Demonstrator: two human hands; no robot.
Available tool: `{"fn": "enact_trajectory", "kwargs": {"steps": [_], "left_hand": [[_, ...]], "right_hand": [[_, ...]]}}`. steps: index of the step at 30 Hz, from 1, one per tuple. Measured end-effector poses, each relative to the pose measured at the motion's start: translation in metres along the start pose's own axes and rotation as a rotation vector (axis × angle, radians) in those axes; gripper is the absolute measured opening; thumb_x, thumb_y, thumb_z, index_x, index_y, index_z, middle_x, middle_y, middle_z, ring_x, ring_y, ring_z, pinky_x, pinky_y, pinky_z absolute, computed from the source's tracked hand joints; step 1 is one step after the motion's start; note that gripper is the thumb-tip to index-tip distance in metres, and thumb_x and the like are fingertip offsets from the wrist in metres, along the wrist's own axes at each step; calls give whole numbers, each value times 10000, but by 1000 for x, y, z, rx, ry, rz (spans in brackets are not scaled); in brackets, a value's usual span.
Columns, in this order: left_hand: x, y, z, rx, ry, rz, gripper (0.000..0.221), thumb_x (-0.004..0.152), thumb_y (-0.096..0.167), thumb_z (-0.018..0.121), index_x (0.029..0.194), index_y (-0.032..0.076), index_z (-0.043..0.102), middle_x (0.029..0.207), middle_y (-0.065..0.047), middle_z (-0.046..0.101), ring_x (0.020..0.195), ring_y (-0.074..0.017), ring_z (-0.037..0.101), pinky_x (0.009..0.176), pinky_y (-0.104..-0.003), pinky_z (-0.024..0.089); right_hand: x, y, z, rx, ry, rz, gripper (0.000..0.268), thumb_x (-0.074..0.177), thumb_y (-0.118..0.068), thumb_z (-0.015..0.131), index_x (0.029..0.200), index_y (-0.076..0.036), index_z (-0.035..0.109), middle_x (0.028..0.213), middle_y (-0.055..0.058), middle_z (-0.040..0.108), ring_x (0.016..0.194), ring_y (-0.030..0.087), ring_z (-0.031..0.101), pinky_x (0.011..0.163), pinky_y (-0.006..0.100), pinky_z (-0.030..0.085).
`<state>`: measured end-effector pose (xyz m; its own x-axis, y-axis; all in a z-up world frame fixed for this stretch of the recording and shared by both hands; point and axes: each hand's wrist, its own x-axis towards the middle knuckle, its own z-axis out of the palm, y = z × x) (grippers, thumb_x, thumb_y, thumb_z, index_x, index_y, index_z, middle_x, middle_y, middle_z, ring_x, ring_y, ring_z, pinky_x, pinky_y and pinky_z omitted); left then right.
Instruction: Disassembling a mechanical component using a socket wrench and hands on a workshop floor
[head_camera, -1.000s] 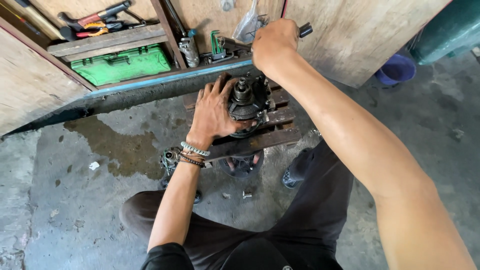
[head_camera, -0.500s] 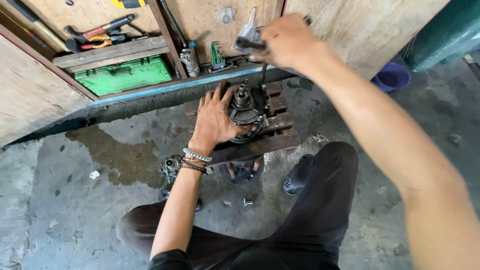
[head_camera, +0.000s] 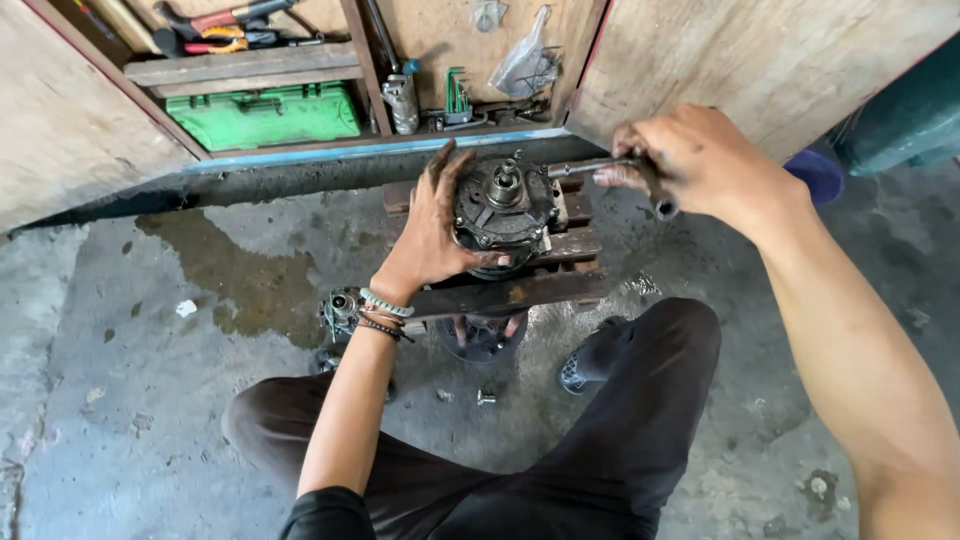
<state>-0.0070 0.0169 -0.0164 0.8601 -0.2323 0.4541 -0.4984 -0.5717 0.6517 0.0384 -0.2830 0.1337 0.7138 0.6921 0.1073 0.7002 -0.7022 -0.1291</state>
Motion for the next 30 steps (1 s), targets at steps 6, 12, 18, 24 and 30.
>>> {"fn": "enact_trajectory", "kwargs": {"steps": [6,12,18,24,30], "left_hand": [[-21,-15,9,-136,81,29,1282,612,367,999,1580,36,226,1611,-217,349,1484,-383,391,1251,-481,327],[-25,-19,9,-126,86,9,1253,581,414,974,1548,24,278,1533,-225,435,1386,-388,489,1183,-483,388],[-11,-3,10,-139,132,27,1246,561,376,1002,1529,24,301,1492,-215,453,1365,-384,504,1192,-479,402],[-10,2,10,-100,171,35,1091,580,312,963,1455,3,389,1377,-215,494,1256,-381,544,1116,-462,447],[-10,3,11,-119,171,9,1058,568,323,948,1416,-9,411,1349,-210,485,1231,-379,535,1098,-467,449]], "right_hand": [[9,-14,-9,35,-91,-129,250,831,-223,791,993,-42,735,573,52,700,419,161,604,444,318,472],[24,-36,-7,-308,-256,-188,225,846,-347,727,781,-133,698,572,20,692,650,164,718,1288,551,294],[38,-39,9,-391,-221,-295,202,733,30,747,872,-115,729,951,32,784,803,141,742,1252,493,340],[51,-59,-2,-489,-311,-326,161,759,44,711,774,-116,696,773,32,755,661,141,697,1247,476,360],[52,-69,-8,-528,-312,-382,384,718,59,697,1006,-192,739,842,-8,776,796,157,720,1299,527,218]]}}
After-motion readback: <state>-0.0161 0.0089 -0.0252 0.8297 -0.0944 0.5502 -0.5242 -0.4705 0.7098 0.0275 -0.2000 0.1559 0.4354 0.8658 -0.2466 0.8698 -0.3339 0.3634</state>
